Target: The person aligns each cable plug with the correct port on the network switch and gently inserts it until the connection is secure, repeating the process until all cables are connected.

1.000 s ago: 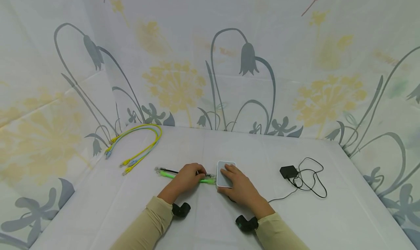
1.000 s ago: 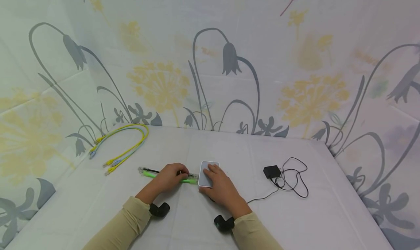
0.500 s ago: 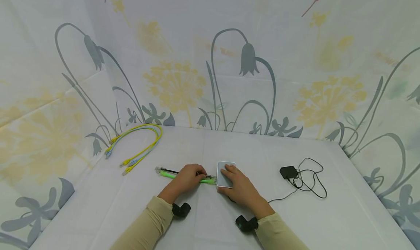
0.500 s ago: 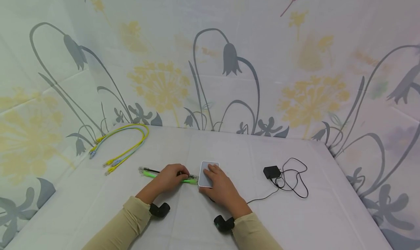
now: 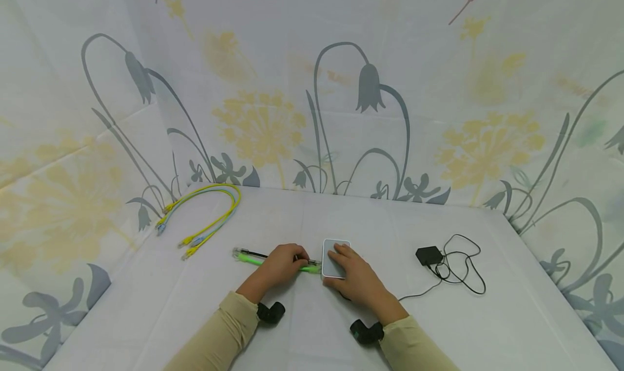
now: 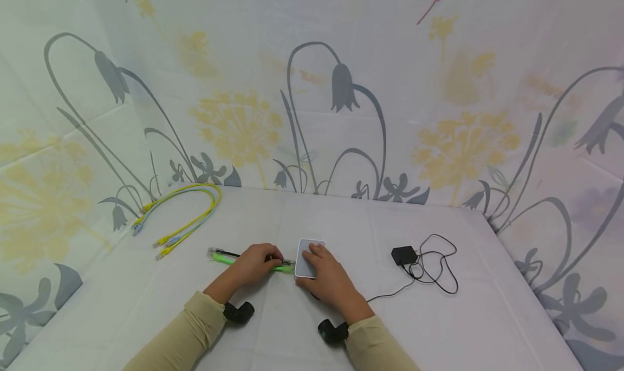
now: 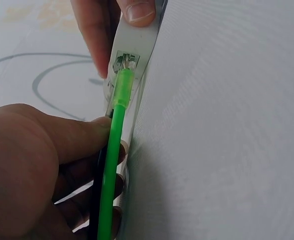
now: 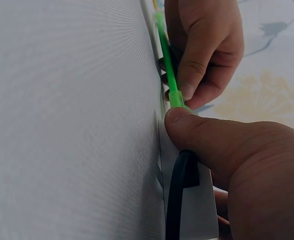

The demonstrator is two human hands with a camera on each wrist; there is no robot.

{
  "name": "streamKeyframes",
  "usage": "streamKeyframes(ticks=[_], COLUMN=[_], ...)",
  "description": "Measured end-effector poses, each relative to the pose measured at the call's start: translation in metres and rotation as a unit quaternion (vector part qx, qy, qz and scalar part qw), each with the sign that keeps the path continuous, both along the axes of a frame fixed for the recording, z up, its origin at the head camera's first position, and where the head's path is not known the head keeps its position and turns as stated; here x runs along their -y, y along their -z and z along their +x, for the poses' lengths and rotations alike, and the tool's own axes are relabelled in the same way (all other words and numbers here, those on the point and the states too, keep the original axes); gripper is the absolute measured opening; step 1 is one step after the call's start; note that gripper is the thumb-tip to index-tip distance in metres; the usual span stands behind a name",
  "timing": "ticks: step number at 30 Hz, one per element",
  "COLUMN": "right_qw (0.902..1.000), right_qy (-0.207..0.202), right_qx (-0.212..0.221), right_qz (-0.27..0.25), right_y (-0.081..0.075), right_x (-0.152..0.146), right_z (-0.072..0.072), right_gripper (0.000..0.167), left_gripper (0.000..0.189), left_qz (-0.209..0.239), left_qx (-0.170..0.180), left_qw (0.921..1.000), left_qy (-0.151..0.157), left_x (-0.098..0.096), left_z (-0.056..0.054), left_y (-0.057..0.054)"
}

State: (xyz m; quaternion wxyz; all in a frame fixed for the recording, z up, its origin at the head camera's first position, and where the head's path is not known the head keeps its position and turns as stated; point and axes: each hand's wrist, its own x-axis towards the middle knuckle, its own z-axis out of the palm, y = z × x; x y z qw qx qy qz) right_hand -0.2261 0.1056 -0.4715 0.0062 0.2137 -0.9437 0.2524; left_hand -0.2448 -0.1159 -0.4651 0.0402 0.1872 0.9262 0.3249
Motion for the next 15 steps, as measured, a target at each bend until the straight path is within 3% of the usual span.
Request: streamKeyframes(ticks=[15], right_qw=[0.9989], right_qy=[0.013], right_qx=[0.022], right_qz=[-0.038], right_y=[-0.0008], right_x=[0.0011], right_z=[0.0026], right_gripper=[0.066], left_gripper=[0.009], left_qz=[0.002], left_qx=[-0.003], left_qw=[1.0000], left_qy=[-0.005], left_x=[-0.0028], left_z=[0.0028], left_y=[0.0007])
